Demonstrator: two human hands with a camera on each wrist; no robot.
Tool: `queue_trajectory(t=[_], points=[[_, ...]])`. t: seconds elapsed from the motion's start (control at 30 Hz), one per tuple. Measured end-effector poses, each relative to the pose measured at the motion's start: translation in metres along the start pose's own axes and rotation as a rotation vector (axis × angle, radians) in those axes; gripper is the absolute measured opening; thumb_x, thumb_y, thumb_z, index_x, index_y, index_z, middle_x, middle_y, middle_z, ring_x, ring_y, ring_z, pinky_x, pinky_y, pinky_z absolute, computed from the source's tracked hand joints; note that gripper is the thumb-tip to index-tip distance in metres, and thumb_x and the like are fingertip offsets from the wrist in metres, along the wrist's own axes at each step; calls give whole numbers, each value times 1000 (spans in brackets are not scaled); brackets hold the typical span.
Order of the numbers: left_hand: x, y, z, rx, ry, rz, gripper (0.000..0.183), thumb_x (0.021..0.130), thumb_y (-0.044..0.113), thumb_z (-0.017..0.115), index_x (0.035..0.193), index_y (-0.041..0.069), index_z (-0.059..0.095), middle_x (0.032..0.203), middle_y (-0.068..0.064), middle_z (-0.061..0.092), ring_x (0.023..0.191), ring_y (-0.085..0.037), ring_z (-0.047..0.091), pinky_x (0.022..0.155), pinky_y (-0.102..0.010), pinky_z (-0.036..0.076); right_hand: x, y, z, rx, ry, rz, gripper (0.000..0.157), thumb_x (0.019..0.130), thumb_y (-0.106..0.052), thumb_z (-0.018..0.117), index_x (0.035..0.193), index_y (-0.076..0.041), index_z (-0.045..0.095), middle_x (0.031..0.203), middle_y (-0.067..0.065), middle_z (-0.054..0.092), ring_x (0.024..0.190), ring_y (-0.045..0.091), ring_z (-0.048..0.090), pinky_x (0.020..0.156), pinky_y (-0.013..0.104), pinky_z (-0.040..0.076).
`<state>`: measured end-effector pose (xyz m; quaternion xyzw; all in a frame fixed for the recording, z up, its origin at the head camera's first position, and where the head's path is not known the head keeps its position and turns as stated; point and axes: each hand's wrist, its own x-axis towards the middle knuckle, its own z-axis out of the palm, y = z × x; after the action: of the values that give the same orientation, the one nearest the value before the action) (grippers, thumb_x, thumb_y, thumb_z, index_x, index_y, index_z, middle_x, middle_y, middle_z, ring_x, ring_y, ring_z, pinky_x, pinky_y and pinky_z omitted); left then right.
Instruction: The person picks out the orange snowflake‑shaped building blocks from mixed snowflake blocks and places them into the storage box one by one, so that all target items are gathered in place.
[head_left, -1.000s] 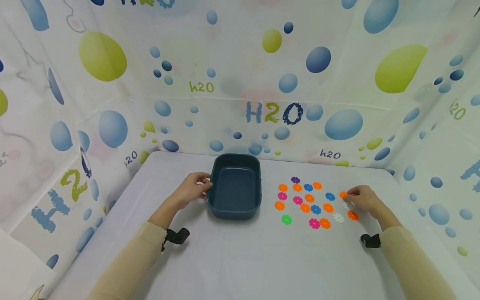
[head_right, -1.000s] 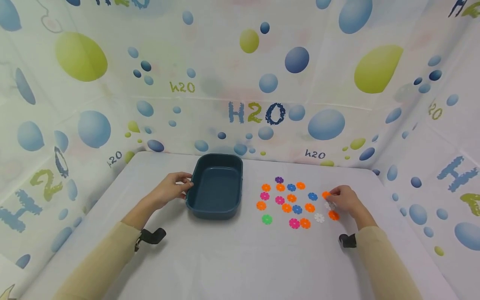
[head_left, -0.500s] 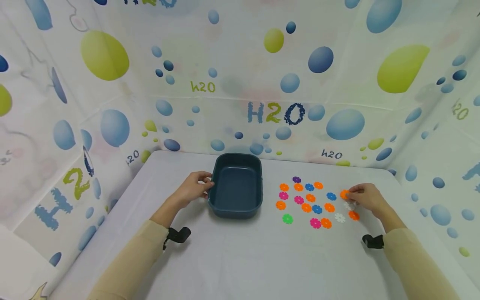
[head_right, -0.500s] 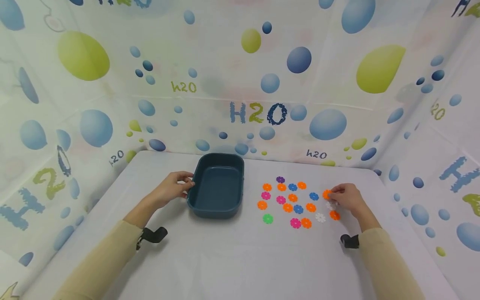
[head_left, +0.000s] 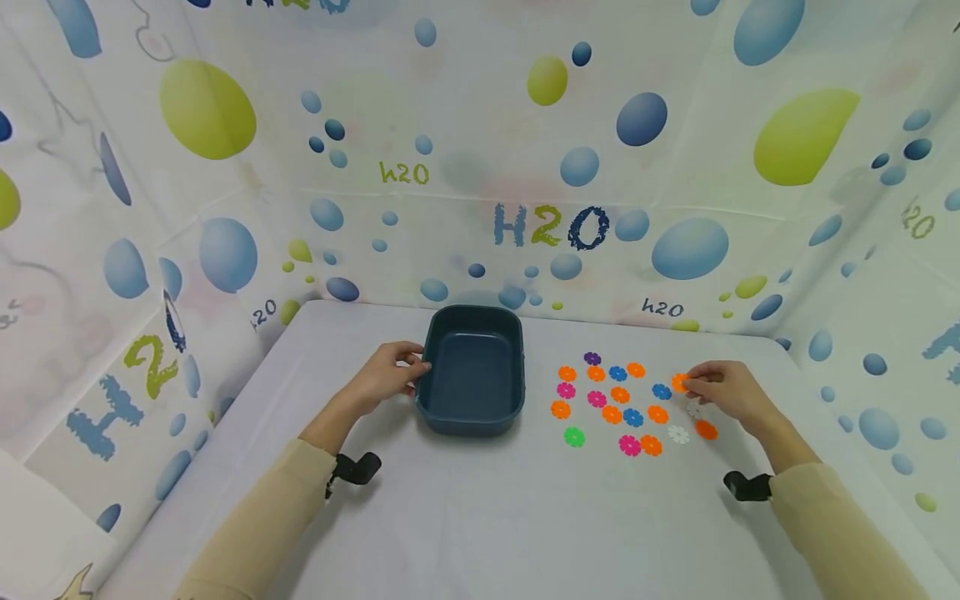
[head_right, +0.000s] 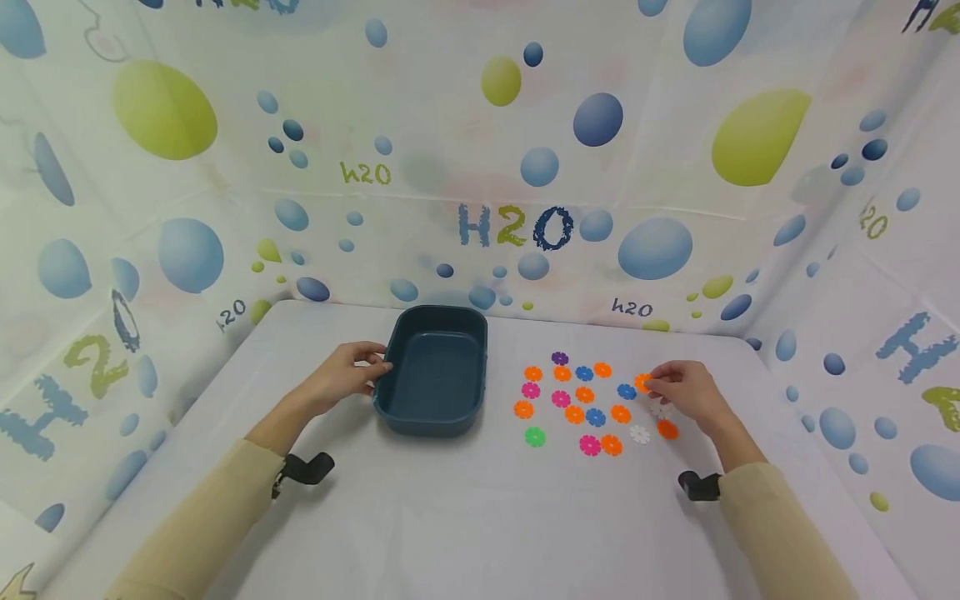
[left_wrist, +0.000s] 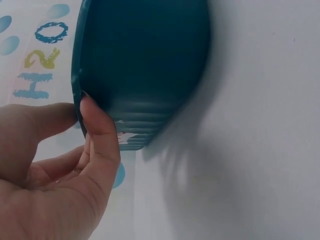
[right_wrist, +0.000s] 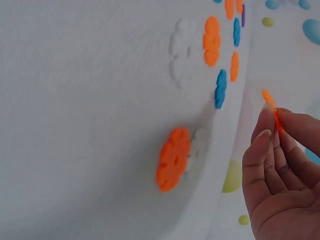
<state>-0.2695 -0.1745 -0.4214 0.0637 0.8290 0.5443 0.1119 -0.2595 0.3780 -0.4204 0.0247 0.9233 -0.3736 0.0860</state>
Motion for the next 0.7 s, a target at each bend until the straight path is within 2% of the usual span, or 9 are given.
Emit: queue_trajectory(t=[0.3,0.5,0.7], points=[[2,-1,2,-31,-18,43,49,102,3,59,145,-13,41,110,-18,52,86,-23,60,67,-28,58,-5,-28,12,39,-8,-106,35,105,-19,60,127,8,59,111,20,69,96,28,70,92,38,59],[1,0,3,-41,-23,52,50,103,4,58,146,-13,41,111,-17,51,85,-22,59,66,-29,58,-9,-49,23,95,-41,-194,35,104,-17,61,127,9,60,109,19,70,97,33,70,85,26,59],[2,-1,3,-34,-24,54,50,103,5,58,147,-13,41,112,-17,51,80,-20,59,67,-29,58,-13,-71,35,146,-83,-266,30,103,-16,62,124,7,63,109,19,70,99,41,70,87,34,60]])
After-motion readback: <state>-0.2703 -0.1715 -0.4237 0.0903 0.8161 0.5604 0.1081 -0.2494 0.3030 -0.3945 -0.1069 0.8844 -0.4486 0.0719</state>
